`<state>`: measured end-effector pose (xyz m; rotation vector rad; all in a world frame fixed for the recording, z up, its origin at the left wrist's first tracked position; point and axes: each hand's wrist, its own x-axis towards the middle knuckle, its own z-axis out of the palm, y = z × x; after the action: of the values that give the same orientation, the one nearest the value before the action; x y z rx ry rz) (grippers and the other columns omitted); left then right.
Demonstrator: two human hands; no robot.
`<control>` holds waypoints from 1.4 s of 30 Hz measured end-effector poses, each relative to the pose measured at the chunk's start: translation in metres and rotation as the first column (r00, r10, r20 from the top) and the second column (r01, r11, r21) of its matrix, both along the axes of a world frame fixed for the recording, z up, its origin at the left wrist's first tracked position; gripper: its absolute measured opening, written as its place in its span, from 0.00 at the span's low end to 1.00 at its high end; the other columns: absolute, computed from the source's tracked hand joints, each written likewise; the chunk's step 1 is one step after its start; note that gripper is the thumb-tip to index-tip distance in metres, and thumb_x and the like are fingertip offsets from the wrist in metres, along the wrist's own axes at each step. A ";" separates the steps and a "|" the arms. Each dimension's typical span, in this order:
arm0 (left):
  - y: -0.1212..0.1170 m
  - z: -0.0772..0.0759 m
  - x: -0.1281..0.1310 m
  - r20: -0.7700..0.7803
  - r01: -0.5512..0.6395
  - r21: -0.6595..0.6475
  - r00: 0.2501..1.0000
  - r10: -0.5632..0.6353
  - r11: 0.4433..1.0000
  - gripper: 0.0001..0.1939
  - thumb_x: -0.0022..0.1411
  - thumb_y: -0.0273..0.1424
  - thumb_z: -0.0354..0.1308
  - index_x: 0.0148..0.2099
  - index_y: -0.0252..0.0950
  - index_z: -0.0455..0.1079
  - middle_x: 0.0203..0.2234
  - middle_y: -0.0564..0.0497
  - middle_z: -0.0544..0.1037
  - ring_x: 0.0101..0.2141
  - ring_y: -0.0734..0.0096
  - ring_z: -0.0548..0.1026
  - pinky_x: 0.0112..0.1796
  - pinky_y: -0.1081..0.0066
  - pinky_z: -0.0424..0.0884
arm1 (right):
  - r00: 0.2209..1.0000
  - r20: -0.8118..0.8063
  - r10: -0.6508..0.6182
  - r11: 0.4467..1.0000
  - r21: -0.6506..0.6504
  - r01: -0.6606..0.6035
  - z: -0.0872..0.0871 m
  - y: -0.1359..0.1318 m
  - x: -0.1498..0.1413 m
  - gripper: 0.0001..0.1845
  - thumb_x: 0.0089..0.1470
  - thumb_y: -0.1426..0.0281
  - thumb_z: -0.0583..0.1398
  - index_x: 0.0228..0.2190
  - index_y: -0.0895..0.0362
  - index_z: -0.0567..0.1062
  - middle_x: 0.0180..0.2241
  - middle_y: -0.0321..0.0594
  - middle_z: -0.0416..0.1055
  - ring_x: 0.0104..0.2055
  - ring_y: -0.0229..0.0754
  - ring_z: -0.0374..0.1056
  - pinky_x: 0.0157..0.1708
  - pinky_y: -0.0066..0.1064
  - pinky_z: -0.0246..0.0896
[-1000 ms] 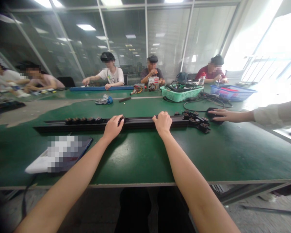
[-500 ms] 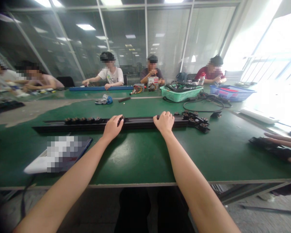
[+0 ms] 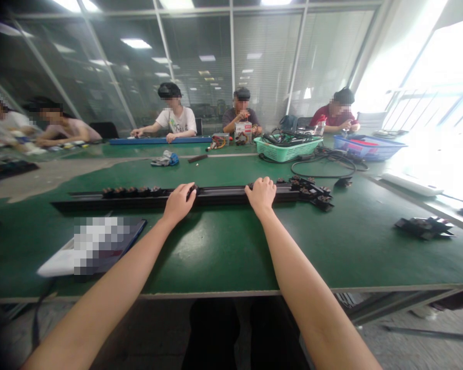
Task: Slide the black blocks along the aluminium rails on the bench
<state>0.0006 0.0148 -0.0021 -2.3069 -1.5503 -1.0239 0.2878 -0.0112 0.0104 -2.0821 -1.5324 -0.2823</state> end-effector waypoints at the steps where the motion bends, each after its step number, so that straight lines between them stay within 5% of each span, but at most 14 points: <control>1: 0.000 0.000 0.000 0.001 0.000 0.000 1.000 0.000 1.000 0.21 0.75 0.35 0.48 0.62 0.35 0.73 0.55 0.40 0.79 0.54 0.53 0.77 0.58 0.57 0.73 | 1.000 0.000 0.002 1.000 0.002 -0.002 0.000 0.000 0.000 0.23 0.63 0.59 0.59 0.47 0.66 0.77 0.50 0.62 0.73 0.54 0.58 0.67 0.54 0.44 0.58; 42: -0.001 0.001 0.000 -0.024 -0.016 -0.004 1.000 0.016 1.000 0.21 0.75 0.35 0.48 0.62 0.33 0.73 0.56 0.40 0.79 0.55 0.53 0.77 0.58 0.58 0.72 | 0.999 0.031 -0.043 0.989 -0.138 0.047 0.011 -0.008 0.010 0.30 0.64 0.51 0.59 0.46 0.67 0.83 0.49 0.63 0.76 0.53 0.58 0.72 0.52 0.42 0.61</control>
<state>0.0011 0.0141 -0.0011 -2.2969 -1.5612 -0.9866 0.2974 -0.0194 0.0218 -2.2308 -1.5629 -0.2277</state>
